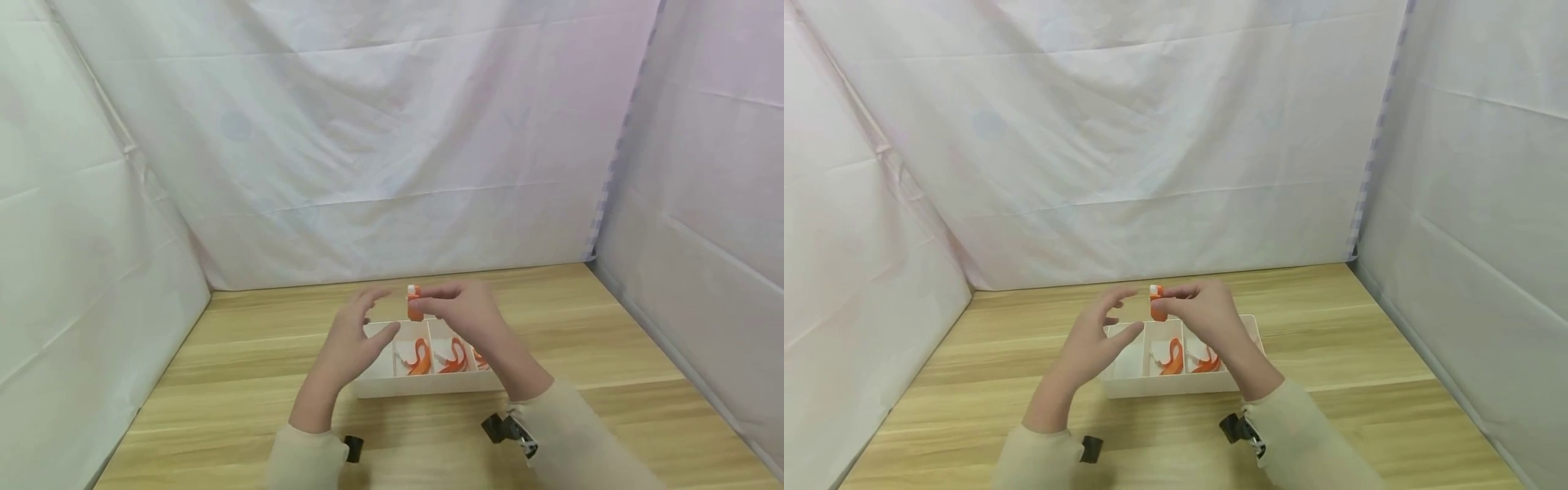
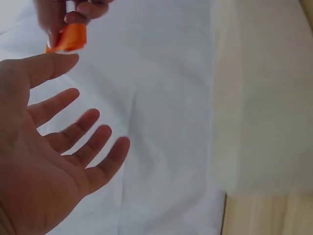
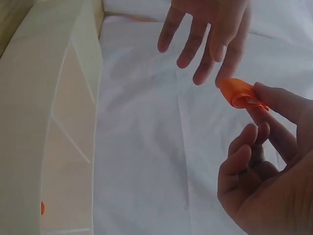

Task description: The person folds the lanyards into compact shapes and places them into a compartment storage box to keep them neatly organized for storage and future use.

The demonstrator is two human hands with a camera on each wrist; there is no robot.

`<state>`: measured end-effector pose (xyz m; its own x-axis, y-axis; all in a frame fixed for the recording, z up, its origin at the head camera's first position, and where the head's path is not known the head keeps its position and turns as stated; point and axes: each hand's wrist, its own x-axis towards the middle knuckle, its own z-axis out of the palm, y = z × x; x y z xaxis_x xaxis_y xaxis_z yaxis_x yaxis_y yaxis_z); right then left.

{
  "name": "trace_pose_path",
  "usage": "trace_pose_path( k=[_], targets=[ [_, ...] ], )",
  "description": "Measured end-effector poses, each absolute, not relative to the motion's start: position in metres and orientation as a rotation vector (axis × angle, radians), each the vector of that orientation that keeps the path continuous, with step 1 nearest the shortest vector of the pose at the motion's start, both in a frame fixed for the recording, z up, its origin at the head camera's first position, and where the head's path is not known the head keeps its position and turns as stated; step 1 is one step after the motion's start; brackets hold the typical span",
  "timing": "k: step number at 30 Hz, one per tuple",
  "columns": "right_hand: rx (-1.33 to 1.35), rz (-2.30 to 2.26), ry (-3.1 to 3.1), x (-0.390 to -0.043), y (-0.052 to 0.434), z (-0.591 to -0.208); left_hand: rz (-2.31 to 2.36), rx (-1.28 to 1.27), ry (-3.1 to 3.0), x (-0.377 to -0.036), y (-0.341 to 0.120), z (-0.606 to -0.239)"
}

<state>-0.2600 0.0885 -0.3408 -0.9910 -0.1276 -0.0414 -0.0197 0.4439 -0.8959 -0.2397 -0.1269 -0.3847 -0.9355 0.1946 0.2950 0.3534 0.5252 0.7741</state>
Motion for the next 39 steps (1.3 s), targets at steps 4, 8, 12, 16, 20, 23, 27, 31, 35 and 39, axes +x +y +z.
trace_pose_path(
  k=[4, 8, 12, 16, 20, 23, 27, 31, 35, 39],
  targets=[
    [-0.221, -1.425, 2.691, -0.273, 0.075, -0.347, -1.086, -0.374, -2.822, -0.240, -0.145, -0.404],
    [-0.249, -1.307, 2.758, -0.285, 0.058, -0.355, -0.844, -0.285, -3.014, -0.243, -0.158, -0.426],
    [-0.281, -1.174, 2.815, -0.294, 0.040, -0.366, -0.690, -0.230, -3.143, -0.248, -0.167, -0.446],
    [-0.340, -0.947, 2.872, -0.300, 0.023, -0.376, -0.707, -0.195, -3.229, -0.253, -0.171, -0.461],
    [-0.364, -0.787, 2.874, -0.301, 0.010, -0.382, -0.685, -0.159, -3.260, -0.254, -0.173, -0.470],
    [-0.362, -0.716, 2.886, -0.303, 0.003, -0.387, -0.585, -0.158, -3.246, -0.254, -0.173, -0.472],
    [-0.371, -0.661, 2.888, -0.305, -0.005, -0.400, -0.498, -0.151, -3.238, -0.254, -0.172, -0.470],
    [-0.414, -0.531, 2.907, -0.307, -0.012, -0.412, -0.492, -0.135, -3.252, -0.253, -0.172, -0.468],
    [-0.437, -0.373, 2.923, -0.308, -0.019, -0.418, -0.503, -0.133, -3.254, -0.253, -0.172, -0.467],
    [-0.455, -0.265, 2.940, -0.311, -0.026, -0.428, -0.531, -0.138, -3.248, -0.252, -0.172, -0.468]
  ],
)
